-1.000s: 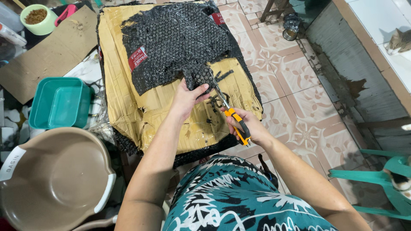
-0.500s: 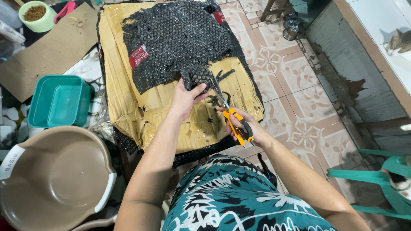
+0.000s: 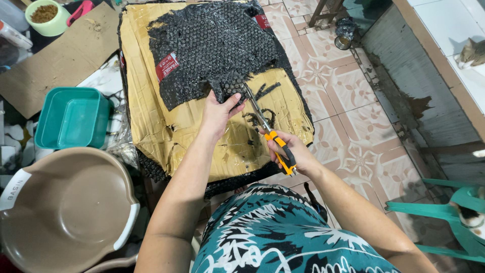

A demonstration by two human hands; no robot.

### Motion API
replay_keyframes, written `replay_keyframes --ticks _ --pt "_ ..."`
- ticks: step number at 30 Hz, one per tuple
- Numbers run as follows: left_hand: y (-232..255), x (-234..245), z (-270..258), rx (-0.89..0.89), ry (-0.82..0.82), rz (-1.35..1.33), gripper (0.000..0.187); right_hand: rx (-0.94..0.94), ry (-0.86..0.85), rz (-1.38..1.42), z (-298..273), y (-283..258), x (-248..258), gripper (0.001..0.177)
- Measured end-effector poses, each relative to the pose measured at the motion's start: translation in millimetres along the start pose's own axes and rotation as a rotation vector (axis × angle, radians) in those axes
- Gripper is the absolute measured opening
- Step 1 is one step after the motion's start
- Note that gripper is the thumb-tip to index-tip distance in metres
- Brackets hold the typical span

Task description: The person uses a utility knife to cut a dark, textured material resting on a cardboard sheet. They repeatedly slice small sections of the material, holding it with one hand while cutting with the other.

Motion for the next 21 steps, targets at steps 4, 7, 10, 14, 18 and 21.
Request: replay_keyframes --ticks 4,7,10,14,18,21 --pt "1.9 -1.4 -0.6 -0.008 -0.019 -0.016 0.032 0.027 0.020 -0.069 2.0 -2.7 -1.3 0.053" --pt "3.1 -0.9 -2.5 0.002 -0.019 -0.020 0.032 0.039 -0.025 -0.032 3.7 -4.9 -1.8 0.056" --pt "4.9 1.1 -4.4 0.021 -0.024 0.001 0.032 0.075 -0.102 0.049 2.2 -8.4 -3.3 0.061" --pt "3.2 1.4 -3.7 0.058 -0.030 0.006 0.032 0.087 -0.132 0.042 3.2 -9.5 -1.5 0.064" --pt "2.5 -0.4 -2.0 0.039 -0.062 0.033 0.033 0.124 -0.155 0.018 4.1 -14.4 -0.2 0.063" --pt "-1.3 -1.9 -2.5 0.040 -0.097 0.062 0.033 0.113 -0.132 0.009 4.4 -14.2 2.7 0.062"
Point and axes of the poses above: each hand's wrist, its own z-axis towards the middle knuckle, its own x-axis out of the back of the hand, y = z × x, the point moved 9 cm from there along z, towards the middle knuckle, and after that the axes turned 5 degrees about -z, right-handed, at the moved point
